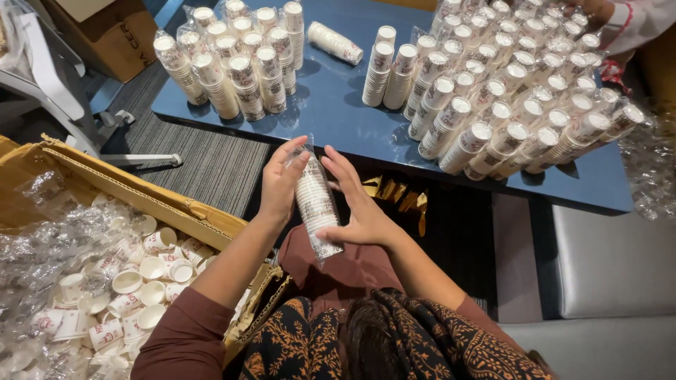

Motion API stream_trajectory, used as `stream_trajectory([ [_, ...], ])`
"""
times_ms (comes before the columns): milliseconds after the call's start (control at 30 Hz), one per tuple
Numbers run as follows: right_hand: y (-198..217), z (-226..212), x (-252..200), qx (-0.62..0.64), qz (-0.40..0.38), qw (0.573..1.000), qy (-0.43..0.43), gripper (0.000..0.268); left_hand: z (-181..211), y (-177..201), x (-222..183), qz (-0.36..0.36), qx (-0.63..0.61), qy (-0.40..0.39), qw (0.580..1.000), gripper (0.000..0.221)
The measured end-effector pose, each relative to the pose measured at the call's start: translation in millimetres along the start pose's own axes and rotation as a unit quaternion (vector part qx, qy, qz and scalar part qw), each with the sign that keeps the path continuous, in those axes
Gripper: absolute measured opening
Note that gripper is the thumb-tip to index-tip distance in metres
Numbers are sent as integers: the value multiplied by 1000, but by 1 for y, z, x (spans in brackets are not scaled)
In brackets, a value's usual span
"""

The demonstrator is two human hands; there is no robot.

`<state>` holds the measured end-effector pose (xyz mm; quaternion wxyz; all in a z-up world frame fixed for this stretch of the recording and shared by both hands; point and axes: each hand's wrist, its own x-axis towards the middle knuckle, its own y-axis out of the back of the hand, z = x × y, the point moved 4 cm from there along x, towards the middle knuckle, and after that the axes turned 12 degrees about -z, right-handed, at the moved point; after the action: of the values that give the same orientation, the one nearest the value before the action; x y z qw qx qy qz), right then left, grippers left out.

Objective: The person places stacks of paper cups into a plastic sleeve and then places them into a large cardboard box.

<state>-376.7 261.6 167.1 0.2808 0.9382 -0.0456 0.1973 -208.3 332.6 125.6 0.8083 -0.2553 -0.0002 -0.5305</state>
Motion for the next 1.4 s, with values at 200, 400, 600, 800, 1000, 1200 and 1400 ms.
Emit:
stream_trajectory([
  [200,-17,4,-17,-71,-13,992,101,133,-20,18,2,69,-62,-31,995,21],
  [400,-27,60,-19,-129,159,965,162,70,-4,-13,-3,61,-62,8,996,47],
  [600,-6,6,5,-236,214,931,176,53,-27,-15,-9,-17,-226,139,964,34],
  [800,-6,26,20,-228,191,944,145,52,-62,20,-14,-126,-236,91,959,54],
  [1000,50,163,57,-70,261,953,-139,54,-25,59,-14,29,190,117,974,70],
  [1200,97,296,157,-42,305,916,-257,57,100,88,-104,131,441,61,886,69],
  [1400,110,379,248,-102,341,911,-206,68,166,138,-264,384,582,91,711,65],
])
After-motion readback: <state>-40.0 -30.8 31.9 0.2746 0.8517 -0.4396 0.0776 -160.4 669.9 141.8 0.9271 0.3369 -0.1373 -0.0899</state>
